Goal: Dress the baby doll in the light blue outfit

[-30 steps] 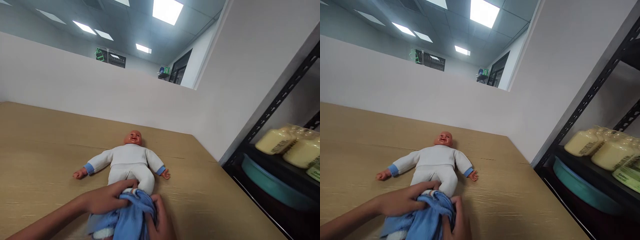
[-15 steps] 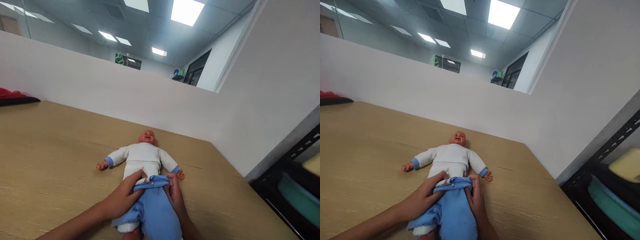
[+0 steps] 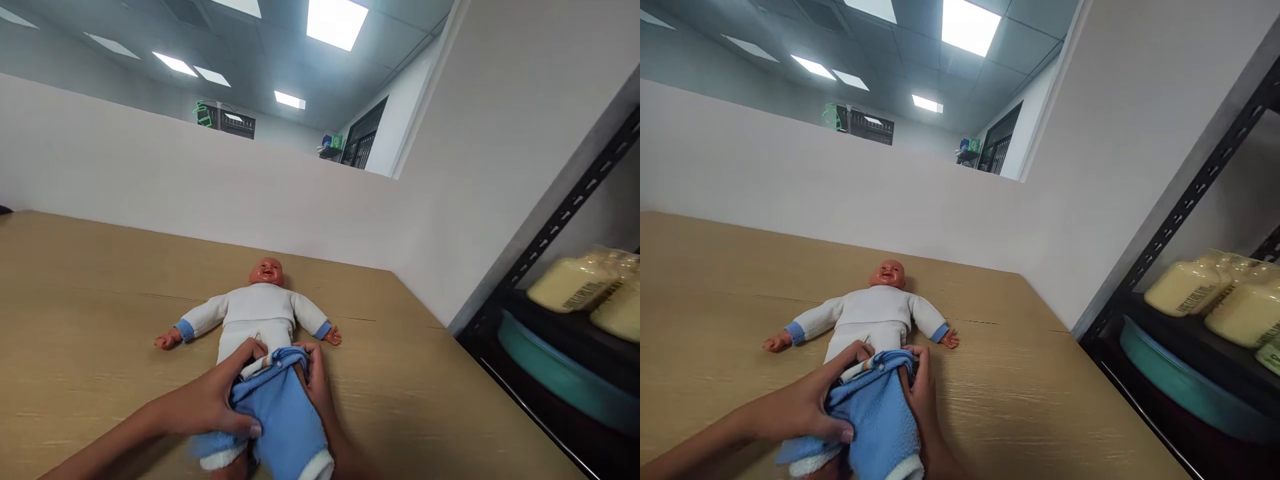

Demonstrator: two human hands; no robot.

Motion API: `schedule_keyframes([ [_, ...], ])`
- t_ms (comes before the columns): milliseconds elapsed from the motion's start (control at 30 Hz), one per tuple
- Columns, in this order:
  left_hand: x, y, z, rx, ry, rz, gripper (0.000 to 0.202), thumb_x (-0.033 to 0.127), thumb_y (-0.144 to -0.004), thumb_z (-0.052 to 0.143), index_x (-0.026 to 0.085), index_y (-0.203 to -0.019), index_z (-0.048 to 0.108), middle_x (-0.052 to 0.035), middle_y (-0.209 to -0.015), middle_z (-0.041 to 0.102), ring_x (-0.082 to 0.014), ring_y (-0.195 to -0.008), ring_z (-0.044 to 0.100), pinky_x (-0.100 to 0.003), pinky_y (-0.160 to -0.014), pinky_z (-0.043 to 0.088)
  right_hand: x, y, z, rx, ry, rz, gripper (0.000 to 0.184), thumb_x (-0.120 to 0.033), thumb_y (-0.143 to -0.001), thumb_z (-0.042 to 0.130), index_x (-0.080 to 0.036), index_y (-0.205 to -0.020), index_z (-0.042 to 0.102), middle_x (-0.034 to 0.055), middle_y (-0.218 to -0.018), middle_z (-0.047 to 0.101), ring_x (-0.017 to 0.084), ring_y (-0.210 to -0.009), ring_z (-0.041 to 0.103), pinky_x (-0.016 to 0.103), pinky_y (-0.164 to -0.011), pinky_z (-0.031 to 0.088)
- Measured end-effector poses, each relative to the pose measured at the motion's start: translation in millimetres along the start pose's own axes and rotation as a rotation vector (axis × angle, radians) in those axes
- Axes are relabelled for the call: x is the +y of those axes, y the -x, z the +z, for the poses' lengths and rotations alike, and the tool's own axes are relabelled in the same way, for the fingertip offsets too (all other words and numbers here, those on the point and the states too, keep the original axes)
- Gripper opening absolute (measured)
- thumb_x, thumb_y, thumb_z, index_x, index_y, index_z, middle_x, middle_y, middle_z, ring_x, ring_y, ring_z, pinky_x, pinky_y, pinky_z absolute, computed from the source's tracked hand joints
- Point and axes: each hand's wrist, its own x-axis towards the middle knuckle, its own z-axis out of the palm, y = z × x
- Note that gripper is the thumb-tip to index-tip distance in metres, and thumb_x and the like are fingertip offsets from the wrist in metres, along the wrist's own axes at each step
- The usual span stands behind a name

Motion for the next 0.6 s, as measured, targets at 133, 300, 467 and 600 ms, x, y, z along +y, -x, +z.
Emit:
schedule_keyframes([
  [133,1,1,-3.6,-0.009,0.044,-0.012,0.069,0.036,-0.072,0.087,0.026,-0.129,0.049,-0.0038,-0.13,0.057,-0.033,-0.128,0.05,-0.042,-0.116,0.041,-18,2,-3,-0.042,-0.09,0.038,0.039,-0.058,-0.101,0.061,-0.026,-0.121,0.051,0.0113,-0.126,0.068,0.026,-0.111,0.072,0.039,-0.097,0.059],
  [300,-1,1,-0.9,0.086,0.063,0.032,0.042,0.043,-0.086,0.073,0.022,-0.117,0.054,-0.0048,-0.112,0.063,-0.028,-0.108,0.06,-0.04,-0.101,0.05,-37,3,-16,-0.172,-0.183,0.016,0.036,-0.054,-0.097,0.072,-0.025,-0.106,0.053,0.0099,-0.133,0.064,0.024,-0.115,0.069,0.035,-0.1,0.056],
  [467,-4,-2,3.1,0.191,0.07,0.022,0.028,0.044,-0.086,0.067,0.023,-0.095,0.051,0.0017,-0.088,0.051,-0.0218,-0.087,0.052,-0.034,-0.084,0.047,-32,-1,-21,-0.16,-0.15,0.007,0.034,-0.057,-0.104,0.062,-0.024,-0.11,0.057,0.0061,-0.103,0.075,0.022,-0.096,0.073,0.034,-0.092,0.057],
  [600,-5,-1,5.1,0.206,0.102,0.004,0.035,0.053,-0.09,0.068,0.023,-0.099,0.052,0.0023,-0.088,0.051,-0.0212,-0.085,0.053,-0.035,-0.086,0.049,-36,2,-19,-0.177,-0.15,0.026,0.037,-0.06,-0.104,0.06,-0.025,-0.115,0.056,0.011,-0.124,0.073,0.025,-0.115,0.072,0.037,-0.104,0.054],
])
